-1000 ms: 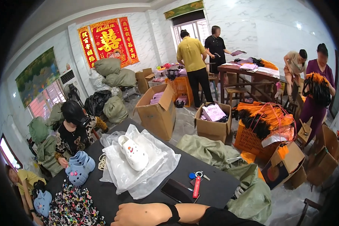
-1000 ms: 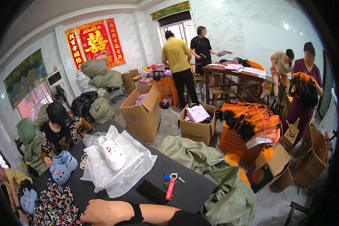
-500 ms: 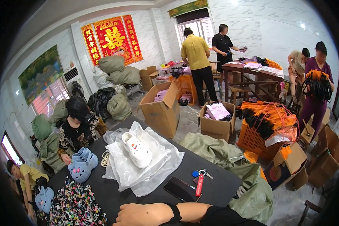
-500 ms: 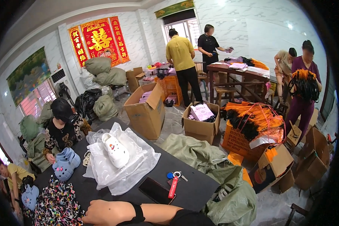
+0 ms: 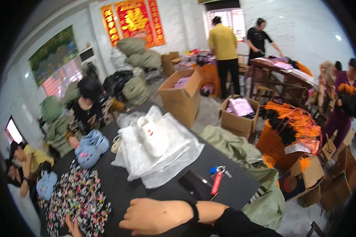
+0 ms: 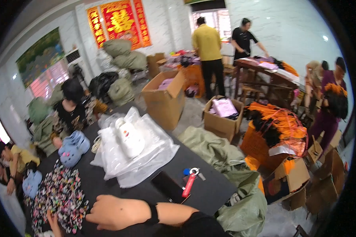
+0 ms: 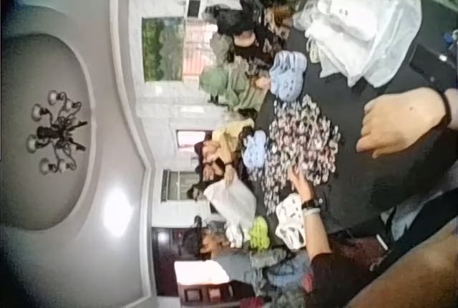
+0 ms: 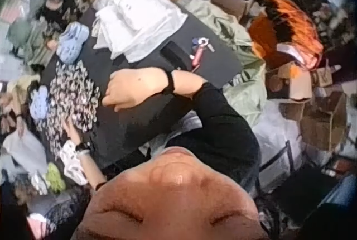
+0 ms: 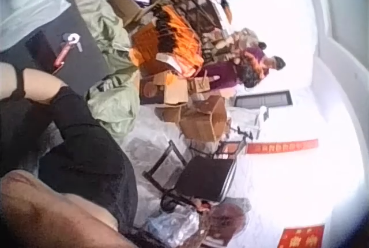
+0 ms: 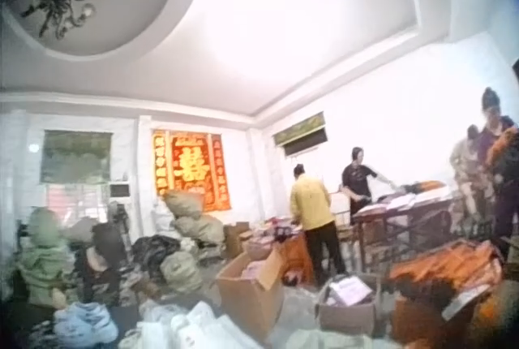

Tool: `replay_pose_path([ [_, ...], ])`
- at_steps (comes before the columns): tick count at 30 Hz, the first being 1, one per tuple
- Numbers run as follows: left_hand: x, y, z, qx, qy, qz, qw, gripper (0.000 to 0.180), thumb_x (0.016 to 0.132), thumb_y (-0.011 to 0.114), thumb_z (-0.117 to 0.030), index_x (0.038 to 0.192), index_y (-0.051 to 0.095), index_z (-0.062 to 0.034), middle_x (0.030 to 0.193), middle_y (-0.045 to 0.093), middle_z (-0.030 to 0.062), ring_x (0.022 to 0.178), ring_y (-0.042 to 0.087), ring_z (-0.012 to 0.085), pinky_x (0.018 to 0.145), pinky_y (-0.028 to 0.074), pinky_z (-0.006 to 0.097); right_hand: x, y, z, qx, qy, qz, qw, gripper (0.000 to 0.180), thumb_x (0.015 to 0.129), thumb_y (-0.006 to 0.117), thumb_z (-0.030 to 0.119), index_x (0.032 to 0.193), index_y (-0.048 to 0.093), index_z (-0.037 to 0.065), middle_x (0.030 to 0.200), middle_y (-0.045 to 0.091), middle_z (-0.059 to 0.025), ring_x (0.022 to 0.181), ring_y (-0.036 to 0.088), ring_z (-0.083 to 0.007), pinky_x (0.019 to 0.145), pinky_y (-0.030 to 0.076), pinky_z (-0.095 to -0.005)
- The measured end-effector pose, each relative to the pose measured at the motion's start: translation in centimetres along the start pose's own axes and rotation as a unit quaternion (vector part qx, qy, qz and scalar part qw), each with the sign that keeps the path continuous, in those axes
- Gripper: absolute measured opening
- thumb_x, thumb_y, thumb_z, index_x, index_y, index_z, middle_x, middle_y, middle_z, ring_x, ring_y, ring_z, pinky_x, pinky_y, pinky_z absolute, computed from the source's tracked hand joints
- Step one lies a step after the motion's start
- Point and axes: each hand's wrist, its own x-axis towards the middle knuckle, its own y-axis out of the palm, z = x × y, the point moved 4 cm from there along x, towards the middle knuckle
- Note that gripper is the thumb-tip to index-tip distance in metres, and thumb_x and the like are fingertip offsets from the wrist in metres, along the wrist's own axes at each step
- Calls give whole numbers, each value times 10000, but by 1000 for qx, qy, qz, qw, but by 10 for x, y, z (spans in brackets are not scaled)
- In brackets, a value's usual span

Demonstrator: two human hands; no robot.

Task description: Decorating white clogs with charms and then packing them into plastic bags for shipping.

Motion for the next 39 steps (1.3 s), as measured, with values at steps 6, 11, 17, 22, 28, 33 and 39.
replay_pose_path([
  [6, -79, -43, 54, 164, -222, 128, 953, 896, 816, 714, -381, 1424, 240, 78, 1478, 230, 262, 1405, 194, 359, 1150, 164, 382, 1, -5, 40, 39, -87, 29, 995, 216, 896, 564, 268, 977, 523, 72, 773, 547, -60, 780, 566, -227, 738, 401, -335],
  [11, -109, -24, 29, 217, -187, 186, 940, 1150, 666, 820, -452, 1441, 162, 87, 1486, 185, 299, 1403, 184, 398, 1148, 186, 417, -1, -39, 71, 140, -212, 62, 965, 173, 848, 580, 265, 875, 541, 99, 747, 584, -35, 763, 590, -236, 726, 418, -329],
  [17, -100, -8, 61, 253, -147, 201, 935, 1123, 757, 755, -435, 1449, 49, 99, 1450, 130, 386, 1382, 138, 484, 1142, 167, 472, -6, -46, 84, 296, -329, 122, 888, 239, 913, 533, 249, 1013, 566, 34, 802, 587, -76, 791, 598, -249, 697, 434, -352],
  [22, -101, -26, 61, 286, -177, 193, 922, 1050, 821, 679, -450, 1443, 55, 121, 1471, 129, 376, 1388, 141, 489, 1138, 173, 487, -15, -50, 90, 335, -356, 141, 861, 203, 922, 525, 222, 983, 579, 36, 790, 573, -72, 767, 588, -232, 684, 433, -337],
  [28, -66, 4, 60, 244, -177, 157, 940, 883, 893, 589, -442, 1442, 160, 100, 1489, 179, 320, 1407, 155, 442, 1139, 206, 447, -13, -57, 93, 340, -347, 128, 864, 227, 883, 562, 181, 1031, 629, 22, 852, 616, -71, 785, 612, -197, 736, 470, -303],
  [33, -66, -5, 20, 225, -118, 94, 962, 768, 899, 617, -296, 1434, 214, 82, 1478, 203, 316, 1391, 217, 429, 1126, 248, 418, -11, -57, 97, 322, -345, 141, 870, 243, 887, 570, 193, 1060, 639, 37, 893, 636, -68, 839, 631, -189, 747, 471, -294],
  [39, -92, -12, -65, 272, 14, 98, 957, 354, 795, 658, -153, 1090, 534, -3, 1146, 500, 174, 1091, 513, 340, 915, 431, 417, -2, -48, 98, 324, -338, 155, 870, 234, 884, 581, 186, 1060, 641, 44, 904, 638, -72, 850, 635, -191, 766, 475, -305],
])
